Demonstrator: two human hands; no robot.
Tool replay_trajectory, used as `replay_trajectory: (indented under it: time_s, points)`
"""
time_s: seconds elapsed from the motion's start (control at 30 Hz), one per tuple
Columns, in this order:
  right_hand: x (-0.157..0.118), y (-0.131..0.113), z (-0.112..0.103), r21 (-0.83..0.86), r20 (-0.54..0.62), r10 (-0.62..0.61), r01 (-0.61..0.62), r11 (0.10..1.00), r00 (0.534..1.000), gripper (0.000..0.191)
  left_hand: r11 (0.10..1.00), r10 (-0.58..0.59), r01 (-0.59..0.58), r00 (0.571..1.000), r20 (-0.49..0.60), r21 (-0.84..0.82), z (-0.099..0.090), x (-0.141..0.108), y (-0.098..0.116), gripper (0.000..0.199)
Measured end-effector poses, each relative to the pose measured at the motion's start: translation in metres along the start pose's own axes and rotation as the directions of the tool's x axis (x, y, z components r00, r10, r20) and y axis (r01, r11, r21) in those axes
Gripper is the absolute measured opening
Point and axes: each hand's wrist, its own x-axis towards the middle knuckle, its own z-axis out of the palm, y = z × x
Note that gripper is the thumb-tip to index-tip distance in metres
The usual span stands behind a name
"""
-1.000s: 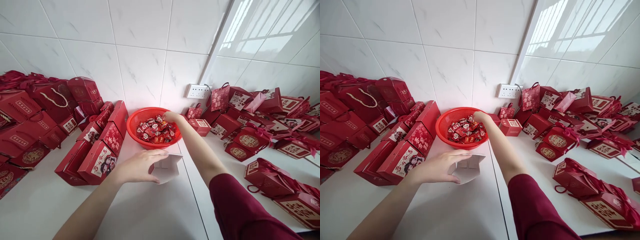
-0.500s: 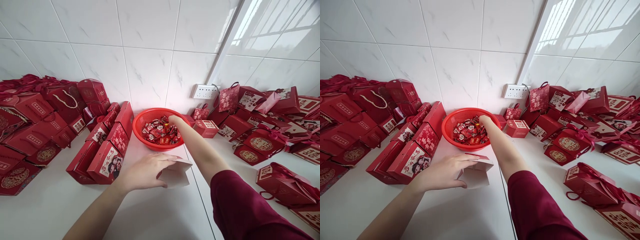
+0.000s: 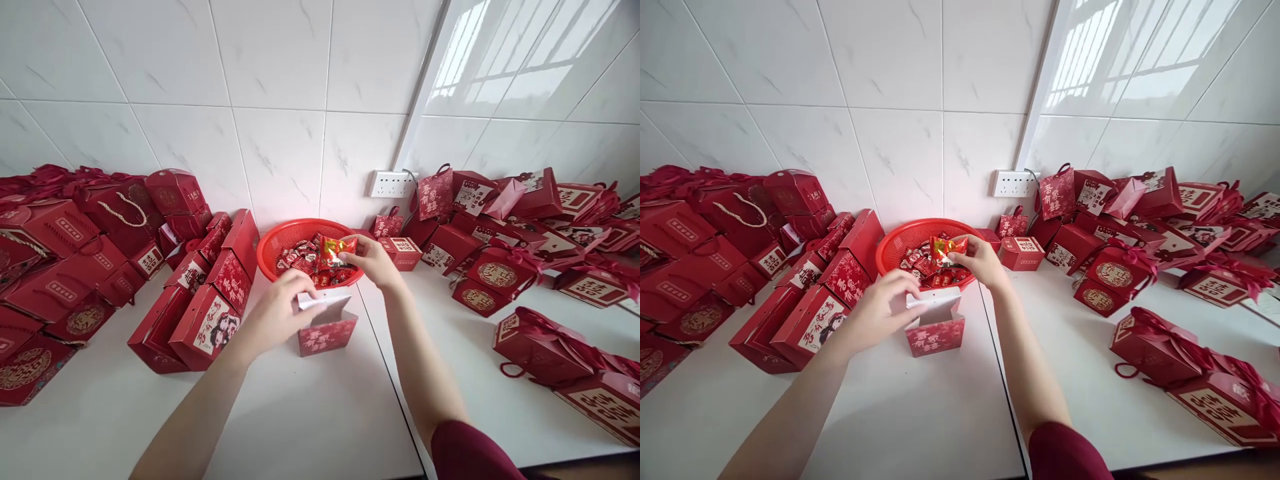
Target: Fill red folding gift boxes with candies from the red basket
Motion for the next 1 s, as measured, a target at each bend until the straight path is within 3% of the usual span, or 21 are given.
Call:
replay_trajectory:
  time_s: [0.07,0.1,0.23,0.3,0.43,0.53,0.67,1.0]
  points:
    - [-0.026,-0.024,0.000,0.210,0.005,-0.040,0.038,0.977,0.999,0.048,0.998,-0.048,0.041,0.979,-0.198,-0.040,-0.009,0.004,0.006,0.021]
    - [-0.037,-0.035,0.002,0.253,-0.008,-0.051,0.051,0.966,0.999,0.049,0.995,-0.075,0.059,0.969,-0.234,-0.076,-0.012,0.006,0.010,0.025]
    - [-0.063,-0.065,0.025,0.210,-0.247,-0.101,0.155,0.965,0.964,0.044,0.964,-0.056,0.029,0.994,-0.095,-0.264,-0.011,0.013,0.018,0.027]
    - [-0.066,-0.067,0.036,0.187,-0.303,-0.110,0.172,0.967,0.947,0.043,0.933,-0.037,-0.012,0.991,-0.128,-0.360,-0.003,0.015,0.019,0.027]
    - [-0.060,-0.062,0.042,0.274,-0.162,-0.073,0.116,0.955,0.984,0.038,0.884,-0.110,-0.028,0.958,-0.264,-0.467,0.010,0.020,0.014,0.036]
    - [-0.057,-0.059,0.034,0.295,0.052,-0.002,-0.013,0.955,0.999,0.031,0.847,-0.125,-0.009,0.968,-0.216,-0.531,0.010,0.022,0.009,0.037]
    - [-0.058,-0.054,0.025,0.255,0.313,0.085,-0.170,0.952,0.946,0.038,0.829,-0.091,-0.008,0.984,-0.150,-0.559,0.003,0.025,0.000,0.040]
    - [-0.053,-0.047,0.046,0.292,0.396,0.139,-0.268,0.918,0.908,0.044,0.777,-0.121,0.039,0.989,-0.089,-0.628,-0.003,0.035,-0.013,0.037]
